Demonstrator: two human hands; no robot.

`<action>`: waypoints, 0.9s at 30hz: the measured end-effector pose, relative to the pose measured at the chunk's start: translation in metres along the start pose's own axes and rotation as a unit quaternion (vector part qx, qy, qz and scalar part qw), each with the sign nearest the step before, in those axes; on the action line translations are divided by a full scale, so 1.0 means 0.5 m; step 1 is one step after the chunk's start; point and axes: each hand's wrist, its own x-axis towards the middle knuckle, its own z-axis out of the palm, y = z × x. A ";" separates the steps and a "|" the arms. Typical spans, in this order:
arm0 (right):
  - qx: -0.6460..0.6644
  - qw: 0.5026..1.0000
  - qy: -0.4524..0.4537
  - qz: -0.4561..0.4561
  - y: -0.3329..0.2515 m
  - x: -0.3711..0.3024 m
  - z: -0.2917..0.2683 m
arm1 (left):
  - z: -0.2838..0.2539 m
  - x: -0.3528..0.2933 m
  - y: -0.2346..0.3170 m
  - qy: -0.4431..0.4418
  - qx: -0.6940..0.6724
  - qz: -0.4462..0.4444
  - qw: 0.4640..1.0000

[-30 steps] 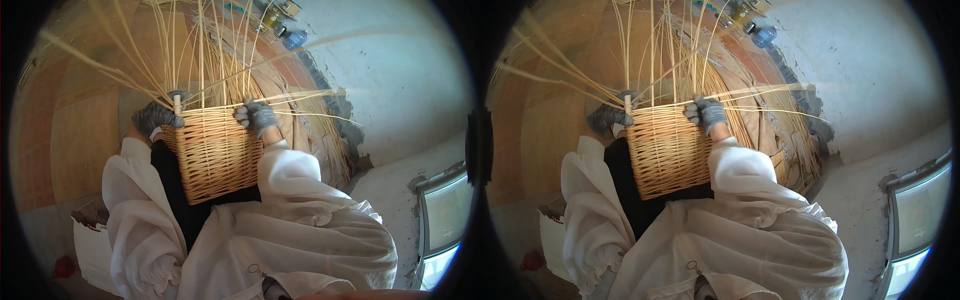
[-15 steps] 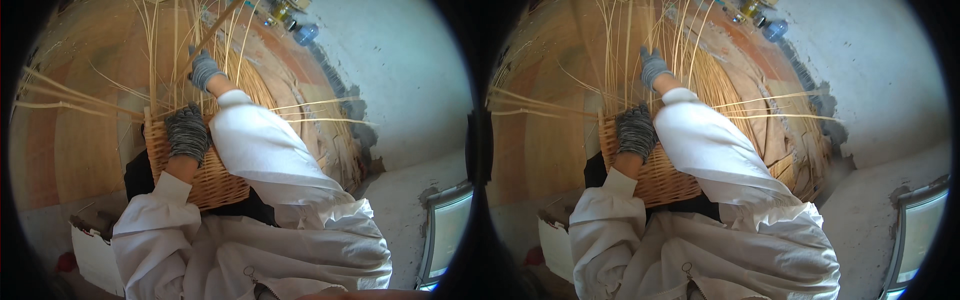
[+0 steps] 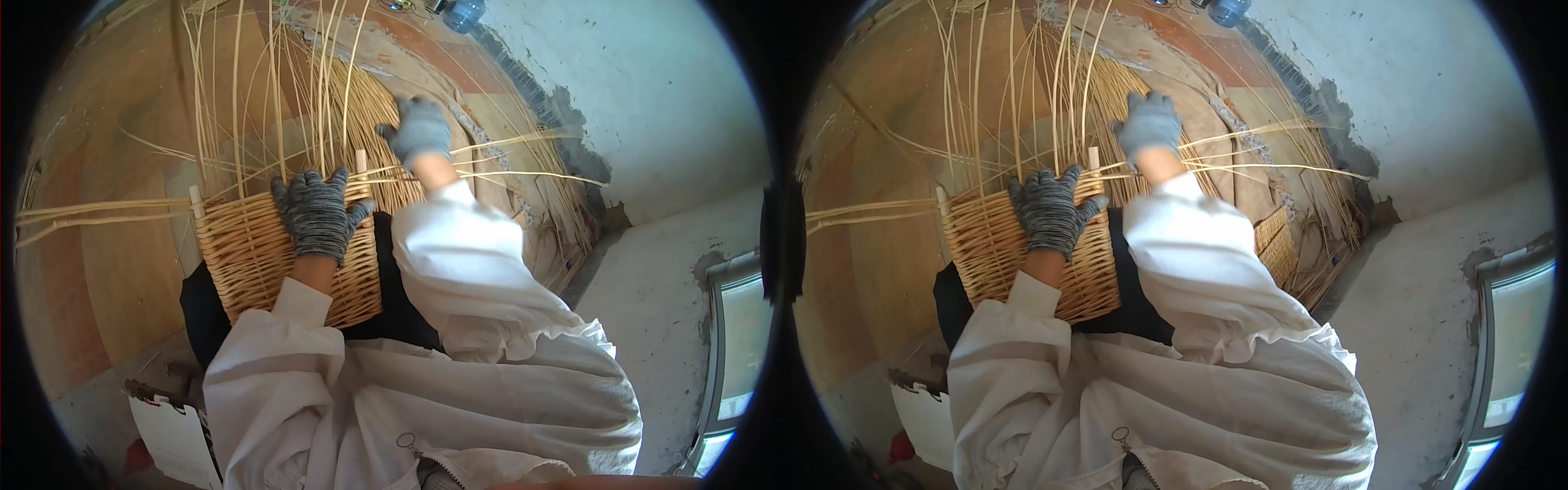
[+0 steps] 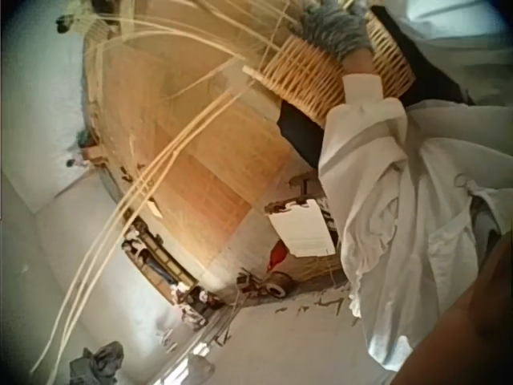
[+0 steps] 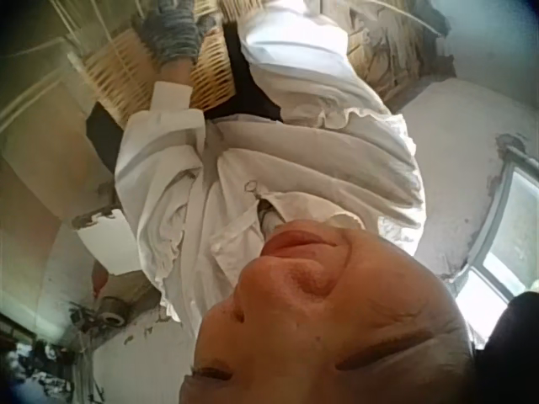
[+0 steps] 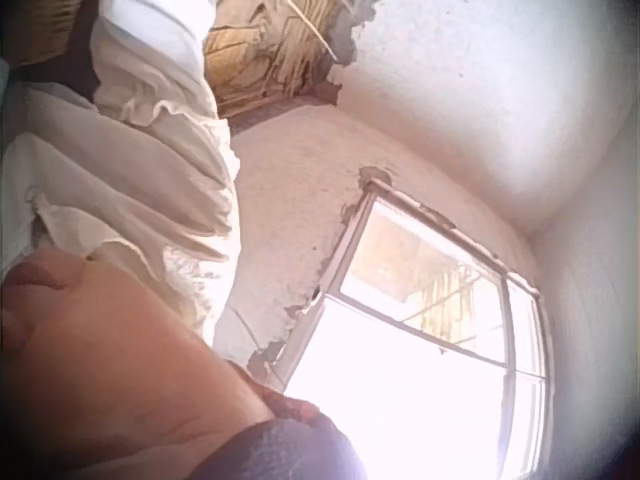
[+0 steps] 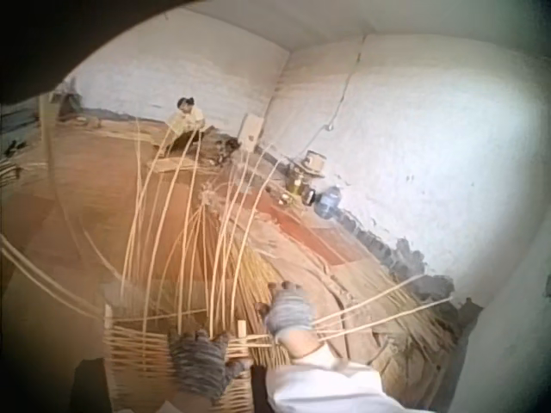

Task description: The person weaves a rectangular basket using thin bamboo strips, interlacing them through vertical stakes while seated on the floor. The person repeatedly adjusts the basket's orientation and tightens the weave by hand.

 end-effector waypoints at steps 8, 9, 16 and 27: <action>0.433 0.899 0.008 -0.064 -0.019 -0.146 -0.053 | 0.029 -0.132 -0.105 0.370 -0.399 0.047 0.837; 0.491 0.868 0.005 -0.078 -0.037 -0.149 -0.077 | 0.037 -0.152 -0.146 0.364 -0.582 -0.014 0.727; 0.349 0.872 0.073 -0.336 -0.453 -0.159 -0.178 | 0.138 -0.087 -0.338 0.301 -0.769 -0.168 0.539; 0.842 0.362 -0.300 0.265 -0.313 -0.146 -0.058 | 0.105 -0.107 -0.306 0.421 -0.559 -0.091 0.709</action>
